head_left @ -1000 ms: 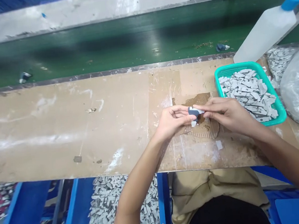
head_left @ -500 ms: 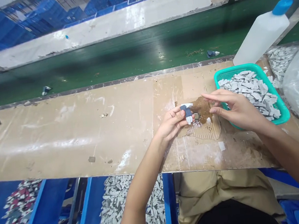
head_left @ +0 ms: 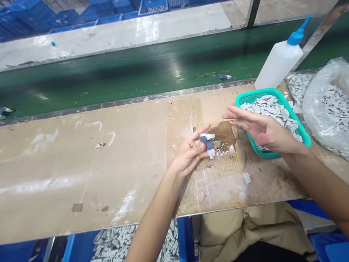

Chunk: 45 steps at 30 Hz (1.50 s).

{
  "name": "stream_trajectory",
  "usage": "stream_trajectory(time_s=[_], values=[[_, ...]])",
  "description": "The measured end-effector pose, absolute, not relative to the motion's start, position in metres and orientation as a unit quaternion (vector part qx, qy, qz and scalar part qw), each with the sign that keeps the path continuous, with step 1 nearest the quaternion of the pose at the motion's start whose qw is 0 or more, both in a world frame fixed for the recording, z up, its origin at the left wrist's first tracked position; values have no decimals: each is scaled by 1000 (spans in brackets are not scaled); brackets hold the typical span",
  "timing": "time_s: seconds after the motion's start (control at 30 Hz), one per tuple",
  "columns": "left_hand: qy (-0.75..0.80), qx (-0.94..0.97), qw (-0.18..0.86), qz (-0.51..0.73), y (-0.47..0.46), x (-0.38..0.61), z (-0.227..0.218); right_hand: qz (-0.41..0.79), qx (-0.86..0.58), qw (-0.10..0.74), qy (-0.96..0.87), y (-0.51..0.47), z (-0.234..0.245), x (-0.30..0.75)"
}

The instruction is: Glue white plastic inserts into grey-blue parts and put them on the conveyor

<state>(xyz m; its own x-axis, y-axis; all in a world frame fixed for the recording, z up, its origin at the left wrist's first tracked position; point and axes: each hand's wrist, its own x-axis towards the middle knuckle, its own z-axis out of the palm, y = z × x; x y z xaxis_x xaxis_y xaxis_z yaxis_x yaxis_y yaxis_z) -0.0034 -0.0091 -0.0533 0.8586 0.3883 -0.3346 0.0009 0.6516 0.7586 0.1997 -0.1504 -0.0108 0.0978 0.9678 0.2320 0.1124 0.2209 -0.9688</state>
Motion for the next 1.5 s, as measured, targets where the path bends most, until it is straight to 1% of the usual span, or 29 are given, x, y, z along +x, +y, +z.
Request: stream_trajectory(time_s=[0.2,0.3,0.37,0.47,0.5,0.57,0.63,0.7,0.77,0.83,0.93,1.0,1.13,1.23,1.3,1.37,1.43,1.5], values=[[233,397,879,122,-8,-7,-55,373,-509,540,-557,-151,-14,199],[228,380,886,134,-7,-8,-57,326,-552,509,-574,-152,-11,201],[219,364,895,137,-6,-9,-58,225,-627,461,-586,-154,-11,208],[221,345,901,143,-7,-9,-58,13,-722,392,-570,-155,-19,230],[229,343,899,149,-6,-9,-57,-41,-741,372,-557,-156,-24,239],[258,350,884,171,-3,-7,-54,-110,-774,315,-537,-157,-38,256],[295,386,849,210,10,-4,-50,-132,-801,221,-541,-160,-53,266],[336,465,775,264,36,4,-45,-125,-813,131,-554,-163,-63,270],[371,567,663,318,75,20,-40,-115,-818,97,-555,-164,-68,268],[410,653,532,350,120,44,-37,-106,-823,102,-549,-163,-67,264],[495,733,333,327,177,85,-37,-87,-829,111,-542,-162,-60,263],[531,747,259,304,197,108,-43,-70,-834,107,-537,-160,-56,262],[576,741,189,290,199,129,-60,-42,-846,116,-519,-157,-50,262],[597,733,152,289,192,129,-69,-48,-851,157,-500,-154,-46,261],[579,746,148,295,189,127,-69,-52,-843,212,-492,-154,-43,261],[542,770,157,297,187,128,-66,-35,-831,291,-473,-153,-41,261],[497,799,181,287,183,135,-64,20,-817,384,-429,-153,-40,260],[455,821,215,269,178,146,-65,103,-798,462,-374,-152,-40,258]])
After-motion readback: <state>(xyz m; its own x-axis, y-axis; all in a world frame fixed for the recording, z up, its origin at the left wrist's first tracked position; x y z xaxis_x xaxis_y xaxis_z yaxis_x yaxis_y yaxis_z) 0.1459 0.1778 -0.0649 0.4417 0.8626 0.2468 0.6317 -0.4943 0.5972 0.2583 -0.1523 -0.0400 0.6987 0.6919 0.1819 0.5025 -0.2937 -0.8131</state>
